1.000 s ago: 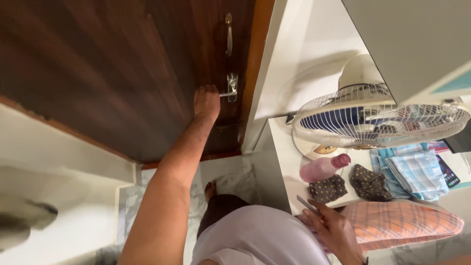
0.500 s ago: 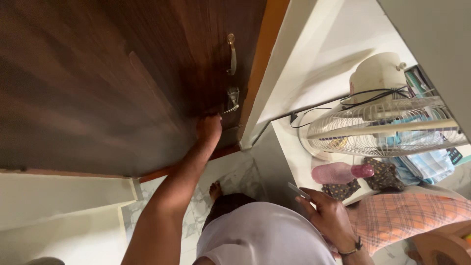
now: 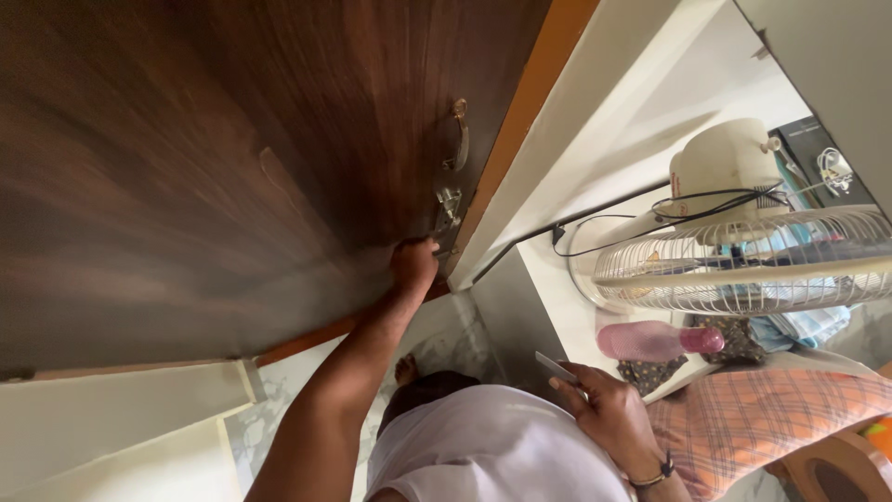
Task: The person uses a thin strip of paper and a small patterned cloth to adjust or clean the latch mechanism of a wooden cabinet door by hand.
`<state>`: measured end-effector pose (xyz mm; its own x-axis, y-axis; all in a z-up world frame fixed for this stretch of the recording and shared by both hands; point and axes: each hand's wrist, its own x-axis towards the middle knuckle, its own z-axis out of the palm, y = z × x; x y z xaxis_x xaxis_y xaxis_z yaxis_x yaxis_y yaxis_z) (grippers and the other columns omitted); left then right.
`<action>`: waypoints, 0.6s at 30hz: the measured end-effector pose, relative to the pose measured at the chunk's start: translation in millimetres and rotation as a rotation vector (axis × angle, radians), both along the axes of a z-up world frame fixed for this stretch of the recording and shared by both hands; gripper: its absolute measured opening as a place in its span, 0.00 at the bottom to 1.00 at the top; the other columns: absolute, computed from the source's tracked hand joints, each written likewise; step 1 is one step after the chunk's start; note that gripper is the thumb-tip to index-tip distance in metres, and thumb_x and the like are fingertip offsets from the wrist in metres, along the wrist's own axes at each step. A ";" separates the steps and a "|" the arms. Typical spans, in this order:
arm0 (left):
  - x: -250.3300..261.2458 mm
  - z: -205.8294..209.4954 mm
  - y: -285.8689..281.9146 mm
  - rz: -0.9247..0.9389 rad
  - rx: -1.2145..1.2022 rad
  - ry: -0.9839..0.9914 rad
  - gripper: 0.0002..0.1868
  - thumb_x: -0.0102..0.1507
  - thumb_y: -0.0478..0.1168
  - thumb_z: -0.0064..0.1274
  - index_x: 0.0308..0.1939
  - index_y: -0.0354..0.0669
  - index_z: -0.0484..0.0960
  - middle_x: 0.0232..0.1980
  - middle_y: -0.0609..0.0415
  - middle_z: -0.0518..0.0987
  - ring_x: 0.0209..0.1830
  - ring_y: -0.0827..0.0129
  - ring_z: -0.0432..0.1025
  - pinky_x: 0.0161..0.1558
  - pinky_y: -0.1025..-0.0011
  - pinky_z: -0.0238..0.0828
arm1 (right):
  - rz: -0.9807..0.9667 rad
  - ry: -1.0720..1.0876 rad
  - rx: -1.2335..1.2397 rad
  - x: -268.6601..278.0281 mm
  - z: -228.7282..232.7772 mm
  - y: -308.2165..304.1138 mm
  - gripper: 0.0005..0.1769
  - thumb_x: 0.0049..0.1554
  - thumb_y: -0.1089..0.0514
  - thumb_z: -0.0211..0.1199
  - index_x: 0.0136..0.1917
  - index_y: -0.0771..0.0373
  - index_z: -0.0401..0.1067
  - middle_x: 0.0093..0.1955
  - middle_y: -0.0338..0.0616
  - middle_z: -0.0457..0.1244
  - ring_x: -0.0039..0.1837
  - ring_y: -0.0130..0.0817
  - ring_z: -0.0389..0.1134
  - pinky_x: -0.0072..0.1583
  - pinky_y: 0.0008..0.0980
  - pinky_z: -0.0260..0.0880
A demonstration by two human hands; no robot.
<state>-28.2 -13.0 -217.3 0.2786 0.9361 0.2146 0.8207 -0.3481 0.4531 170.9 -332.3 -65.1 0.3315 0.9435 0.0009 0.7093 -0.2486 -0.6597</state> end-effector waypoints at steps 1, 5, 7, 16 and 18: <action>-1.6 -0.5 -1.8 -0.016 0.023 -0.030 0.07 0.58 0.35 0.55 0.37 0.49 0.87 0.39 0.49 0.85 0.44 0.51 0.78 0.47 0.55 0.74 | -0.021 0.004 -0.033 -2.3 0.2 -0.3 0.17 0.51 0.49 0.70 0.51 0.60 0.81 0.32 0.51 0.70 0.28 0.35 0.71 0.34 0.35 0.70; -1.1 -13.7 2.6 -0.051 0.054 -0.078 0.10 0.56 0.32 0.53 0.38 0.45 0.86 0.39 0.50 0.85 0.42 0.51 0.78 0.45 0.56 0.74 | -0.047 -0.025 -0.102 -5.6 2.2 -1.4 0.17 0.52 0.49 0.71 0.50 0.61 0.81 0.31 0.53 0.69 0.27 0.37 0.69 0.34 0.37 0.68; 0.0 -27.9 6.0 -0.029 0.056 -0.086 0.08 0.58 0.33 0.54 0.38 0.46 0.86 0.39 0.49 0.85 0.43 0.50 0.78 0.45 0.56 0.74 | -0.039 -0.021 -0.081 -4.4 3.6 -6.1 0.17 0.52 0.49 0.70 0.50 0.61 0.81 0.32 0.51 0.69 0.28 0.35 0.69 0.34 0.36 0.69; -7.6 -43.1 28.4 0.060 -0.046 0.142 0.09 0.66 0.42 0.52 0.41 0.49 0.88 0.37 0.44 0.84 0.41 0.48 0.80 0.44 0.53 0.76 | -0.211 0.180 0.091 13.2 -9.0 -42.6 0.27 0.61 0.54 0.58 0.73 0.55 0.67 0.38 0.42 0.72 0.31 0.28 0.70 0.35 0.31 0.71; -11.5 -37.8 31.3 0.074 -0.063 0.170 0.10 0.66 0.43 0.51 0.41 0.50 0.88 0.38 0.44 0.85 0.41 0.48 0.80 0.44 0.52 0.76 | -0.306 0.219 0.006 19.4 -16.7 -54.3 0.26 0.63 0.54 0.56 0.74 0.51 0.69 0.39 0.41 0.72 0.28 0.31 0.68 0.34 0.32 0.71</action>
